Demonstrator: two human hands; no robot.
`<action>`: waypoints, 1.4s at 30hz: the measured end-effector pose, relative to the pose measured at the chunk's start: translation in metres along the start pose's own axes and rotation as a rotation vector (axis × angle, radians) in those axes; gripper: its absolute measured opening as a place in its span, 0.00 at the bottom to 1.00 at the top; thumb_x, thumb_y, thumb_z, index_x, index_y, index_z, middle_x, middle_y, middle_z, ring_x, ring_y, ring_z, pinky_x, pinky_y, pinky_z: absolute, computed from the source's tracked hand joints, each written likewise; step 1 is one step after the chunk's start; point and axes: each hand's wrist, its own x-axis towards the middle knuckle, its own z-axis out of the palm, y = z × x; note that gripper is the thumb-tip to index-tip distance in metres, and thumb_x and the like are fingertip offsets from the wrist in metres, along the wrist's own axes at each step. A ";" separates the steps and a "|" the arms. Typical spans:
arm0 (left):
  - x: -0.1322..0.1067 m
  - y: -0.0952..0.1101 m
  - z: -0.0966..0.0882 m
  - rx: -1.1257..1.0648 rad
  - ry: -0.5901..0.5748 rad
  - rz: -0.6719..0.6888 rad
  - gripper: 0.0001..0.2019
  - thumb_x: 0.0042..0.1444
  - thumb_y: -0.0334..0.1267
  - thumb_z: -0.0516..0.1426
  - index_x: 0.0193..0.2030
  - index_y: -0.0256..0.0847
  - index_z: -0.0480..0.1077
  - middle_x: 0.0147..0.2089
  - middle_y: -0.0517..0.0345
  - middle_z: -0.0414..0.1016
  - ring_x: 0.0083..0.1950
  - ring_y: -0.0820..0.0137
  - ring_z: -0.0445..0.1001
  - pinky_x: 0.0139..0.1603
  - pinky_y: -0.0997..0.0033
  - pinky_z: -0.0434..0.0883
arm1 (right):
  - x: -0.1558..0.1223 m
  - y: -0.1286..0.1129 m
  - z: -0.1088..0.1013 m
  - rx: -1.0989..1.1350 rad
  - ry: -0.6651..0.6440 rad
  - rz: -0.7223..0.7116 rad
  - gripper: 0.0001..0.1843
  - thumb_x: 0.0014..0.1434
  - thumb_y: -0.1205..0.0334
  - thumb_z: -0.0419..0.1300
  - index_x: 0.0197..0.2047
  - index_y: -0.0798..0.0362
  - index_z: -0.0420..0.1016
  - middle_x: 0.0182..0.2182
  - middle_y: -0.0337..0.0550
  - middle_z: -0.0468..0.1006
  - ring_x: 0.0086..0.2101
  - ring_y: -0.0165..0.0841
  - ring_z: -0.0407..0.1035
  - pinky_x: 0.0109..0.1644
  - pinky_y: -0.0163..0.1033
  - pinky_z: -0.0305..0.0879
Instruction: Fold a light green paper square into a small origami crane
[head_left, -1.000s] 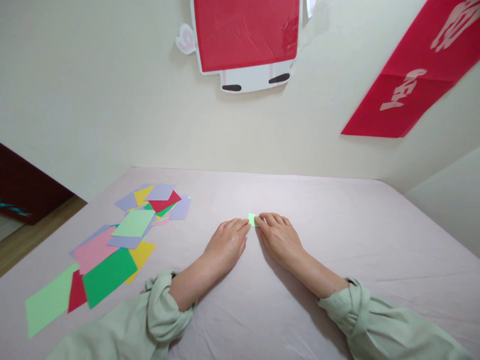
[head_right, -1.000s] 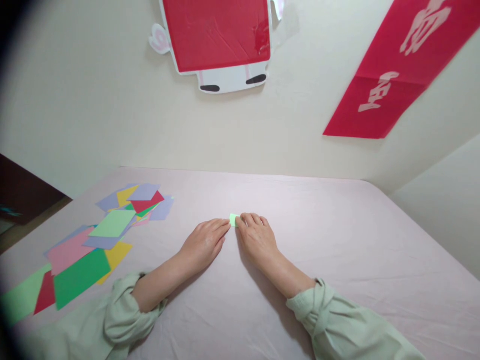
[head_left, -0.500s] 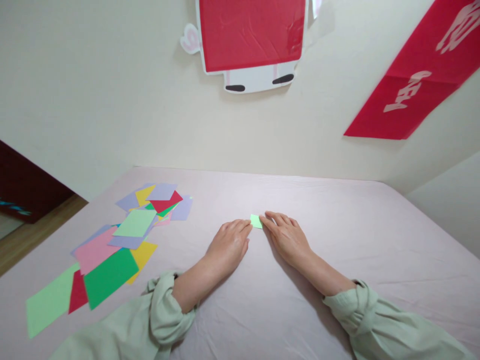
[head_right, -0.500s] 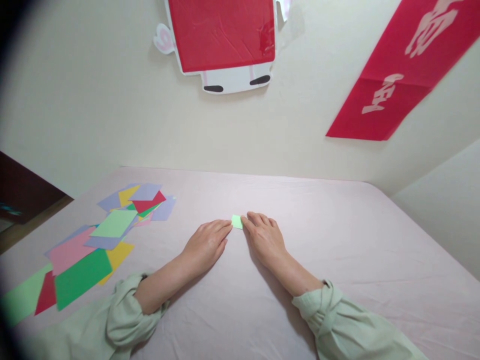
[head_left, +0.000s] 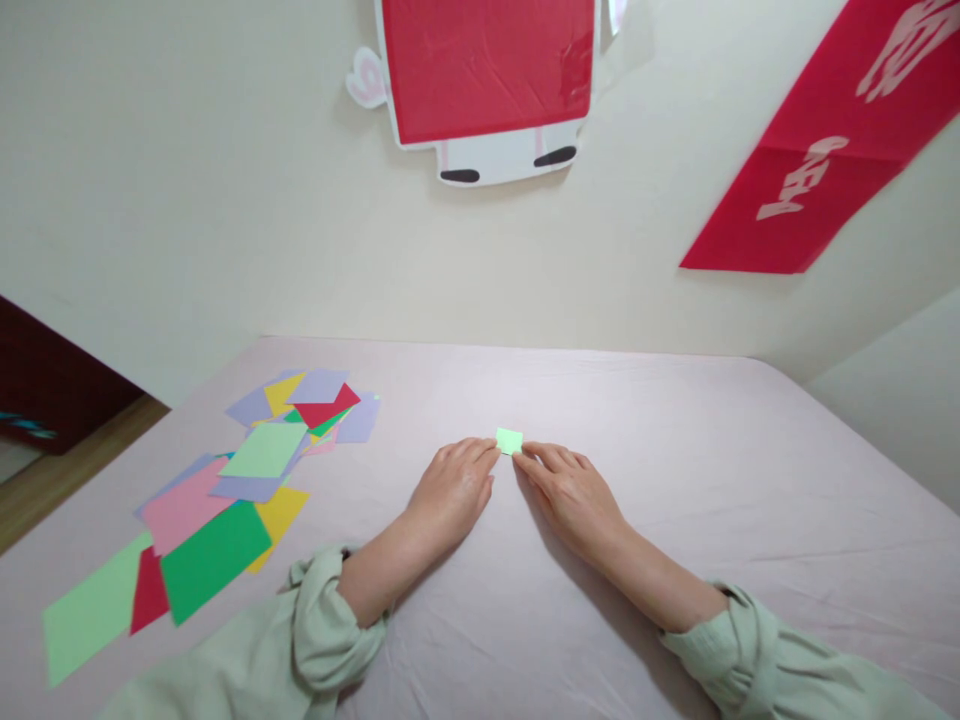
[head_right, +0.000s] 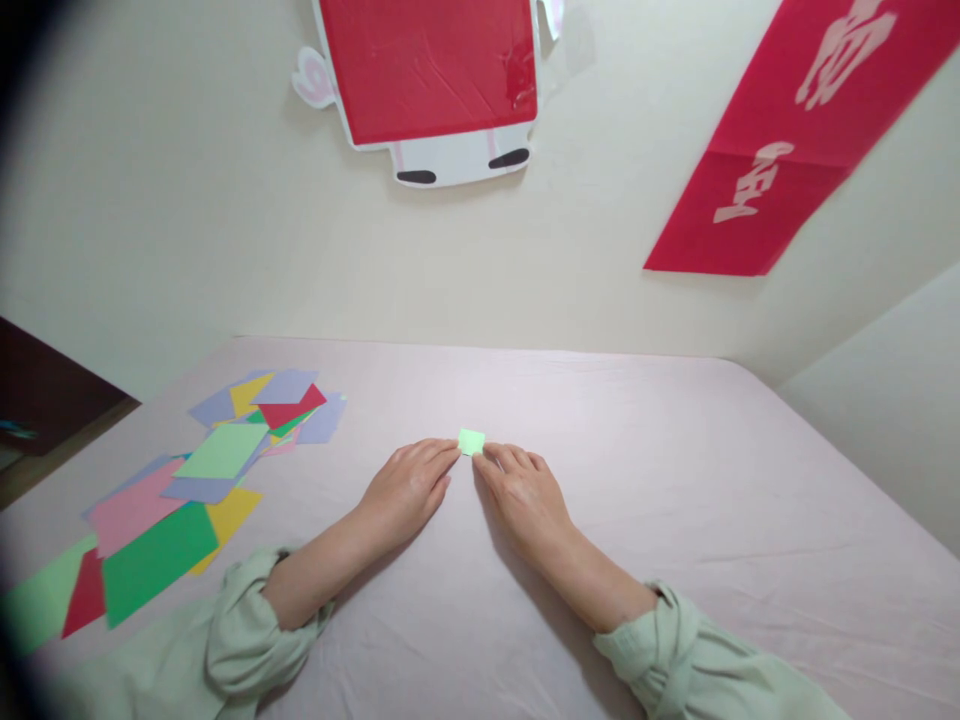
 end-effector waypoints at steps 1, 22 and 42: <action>0.001 0.000 0.000 0.001 0.002 -0.003 0.19 0.62 0.32 0.52 0.60 0.42 0.65 0.61 0.51 0.70 0.62 0.63 0.66 0.62 0.58 0.63 | -0.001 0.000 0.000 0.011 0.004 0.009 0.18 0.68 0.65 0.50 0.58 0.46 0.70 0.57 0.46 0.72 0.53 0.39 0.67 0.52 0.45 0.62; 0.027 -0.010 0.008 0.040 -0.027 0.004 0.20 0.66 0.39 0.48 0.63 0.43 0.63 0.66 0.52 0.66 0.67 0.62 0.62 0.66 0.53 0.59 | 0.013 0.004 0.011 0.010 0.064 0.055 0.21 0.66 0.61 0.51 0.61 0.53 0.66 0.60 0.49 0.70 0.59 0.40 0.62 0.64 0.53 0.50; 0.011 -0.007 -0.007 0.006 0.040 0.056 0.12 0.64 0.37 0.51 0.52 0.41 0.71 0.52 0.52 0.75 0.55 0.64 0.71 0.58 0.60 0.67 | 0.040 -0.007 0.013 -0.031 0.072 -0.020 0.16 0.67 0.62 0.50 0.56 0.49 0.69 0.56 0.48 0.73 0.59 0.42 0.61 0.62 0.54 0.53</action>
